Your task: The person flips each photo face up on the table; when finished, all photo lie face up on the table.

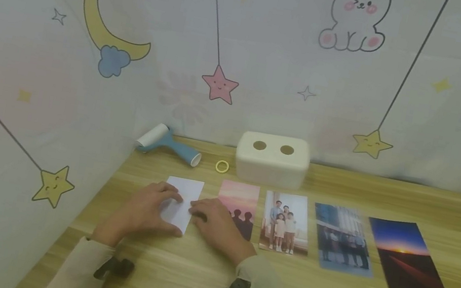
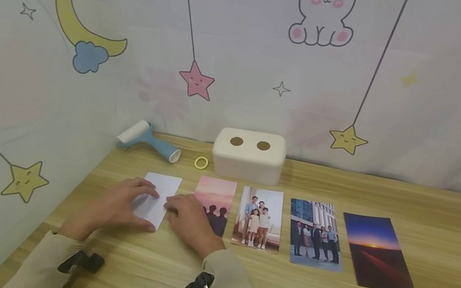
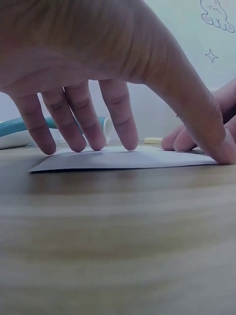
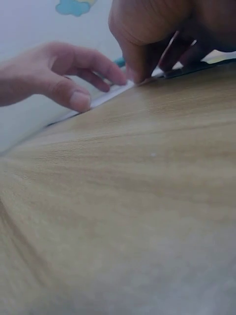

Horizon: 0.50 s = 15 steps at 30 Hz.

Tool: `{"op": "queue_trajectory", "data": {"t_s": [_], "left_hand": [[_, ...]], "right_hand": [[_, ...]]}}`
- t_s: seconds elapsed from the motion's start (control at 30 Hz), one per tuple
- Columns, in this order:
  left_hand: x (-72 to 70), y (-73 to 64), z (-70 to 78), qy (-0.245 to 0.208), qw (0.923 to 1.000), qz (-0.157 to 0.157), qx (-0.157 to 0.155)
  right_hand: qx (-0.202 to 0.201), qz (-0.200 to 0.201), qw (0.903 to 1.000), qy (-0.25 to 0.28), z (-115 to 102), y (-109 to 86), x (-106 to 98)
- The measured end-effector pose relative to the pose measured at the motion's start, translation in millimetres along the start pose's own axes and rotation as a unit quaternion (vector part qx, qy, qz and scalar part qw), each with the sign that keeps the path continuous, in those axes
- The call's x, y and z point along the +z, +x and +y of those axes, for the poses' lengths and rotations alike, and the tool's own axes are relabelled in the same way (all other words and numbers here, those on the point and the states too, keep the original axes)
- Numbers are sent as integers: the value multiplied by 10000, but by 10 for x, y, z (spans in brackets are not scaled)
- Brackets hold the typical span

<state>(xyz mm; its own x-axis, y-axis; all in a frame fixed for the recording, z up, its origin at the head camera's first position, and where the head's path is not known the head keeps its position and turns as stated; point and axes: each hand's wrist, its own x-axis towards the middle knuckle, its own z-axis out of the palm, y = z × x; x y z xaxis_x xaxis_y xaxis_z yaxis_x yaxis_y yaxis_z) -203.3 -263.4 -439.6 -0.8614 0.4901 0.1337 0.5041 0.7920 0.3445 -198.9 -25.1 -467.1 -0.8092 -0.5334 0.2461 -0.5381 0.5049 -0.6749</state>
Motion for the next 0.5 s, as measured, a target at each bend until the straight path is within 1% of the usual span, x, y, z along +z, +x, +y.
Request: {"op": "queue_trajectory", "data": {"t_s": [0.13, 0.2, 0.5], "left_hand": [[17, -2, 35, 92, 9999, 137, 35], [24, -2, 45, 119, 9998, 171, 5], [45, 2, 70, 183, 9995, 143, -194]], "right_hand": [[27, 27, 9999, 117, 8, 4, 1], [29, 26, 9999, 115, 13, 7, 1], [43, 82, 9998, 154, 23, 9, 9]]}}
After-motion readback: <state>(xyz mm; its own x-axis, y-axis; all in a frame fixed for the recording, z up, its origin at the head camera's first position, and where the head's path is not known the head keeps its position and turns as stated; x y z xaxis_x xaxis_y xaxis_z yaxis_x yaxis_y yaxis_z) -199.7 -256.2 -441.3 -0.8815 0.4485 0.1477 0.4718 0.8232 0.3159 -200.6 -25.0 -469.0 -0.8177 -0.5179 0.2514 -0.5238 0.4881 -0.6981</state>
